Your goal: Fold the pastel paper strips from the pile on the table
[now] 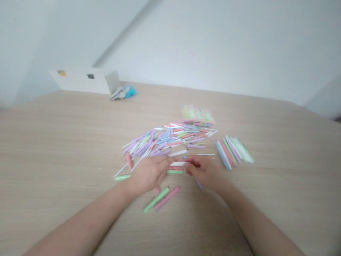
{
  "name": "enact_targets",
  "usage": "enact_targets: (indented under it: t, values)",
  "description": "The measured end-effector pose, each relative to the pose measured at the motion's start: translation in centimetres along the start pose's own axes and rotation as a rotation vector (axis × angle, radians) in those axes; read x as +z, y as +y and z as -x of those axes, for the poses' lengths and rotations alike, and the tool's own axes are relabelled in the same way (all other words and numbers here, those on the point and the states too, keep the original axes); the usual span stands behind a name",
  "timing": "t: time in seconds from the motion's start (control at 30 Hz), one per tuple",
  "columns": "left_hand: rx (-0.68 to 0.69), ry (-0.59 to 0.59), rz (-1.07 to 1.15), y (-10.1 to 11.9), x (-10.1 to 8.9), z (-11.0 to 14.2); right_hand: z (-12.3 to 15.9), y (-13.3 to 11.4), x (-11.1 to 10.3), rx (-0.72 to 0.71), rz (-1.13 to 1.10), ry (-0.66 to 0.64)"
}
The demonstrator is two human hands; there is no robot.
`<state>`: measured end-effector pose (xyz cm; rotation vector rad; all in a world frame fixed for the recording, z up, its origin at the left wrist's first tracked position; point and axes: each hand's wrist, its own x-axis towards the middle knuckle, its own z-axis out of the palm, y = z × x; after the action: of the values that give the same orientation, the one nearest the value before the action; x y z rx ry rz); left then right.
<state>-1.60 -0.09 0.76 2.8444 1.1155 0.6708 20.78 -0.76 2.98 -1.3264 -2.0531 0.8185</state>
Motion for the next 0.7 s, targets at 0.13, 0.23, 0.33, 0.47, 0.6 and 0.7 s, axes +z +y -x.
enact_targets:
  t: [0.13, 0.23, 0.33, 0.47, 0.6, 0.7]
  values:
    - [0.001, 0.005, 0.002, 0.1, -0.1, -0.1, -0.1, -0.1, 0.1, 0.091, -0.104, -0.048]
    - [-0.034, -0.021, 0.083, 0.3, -0.4, -0.2, 0.0, 0.0, 0.0, 0.055, -0.064, -0.026]
    - [-0.158, -0.088, 0.155, 0.5, -1.1, -0.6, 0.1, 0.2, -0.3, -0.046, 0.076, 0.043]
    - [-0.294, -0.194, 0.245, 0.3, -1.5, -1.0, 0.2, 0.4, -0.5, -0.118, 0.162, 0.091]
    - [-0.341, -0.162, 0.337, -0.1, -1.0, -1.0, 0.1, 0.3, -0.2, -0.101, 0.159, 0.073]
    - [-0.347, -0.122, 0.318, -0.2, -0.6, -0.8, 0.0, 0.1, 0.1, -0.067, 0.125, 0.07]
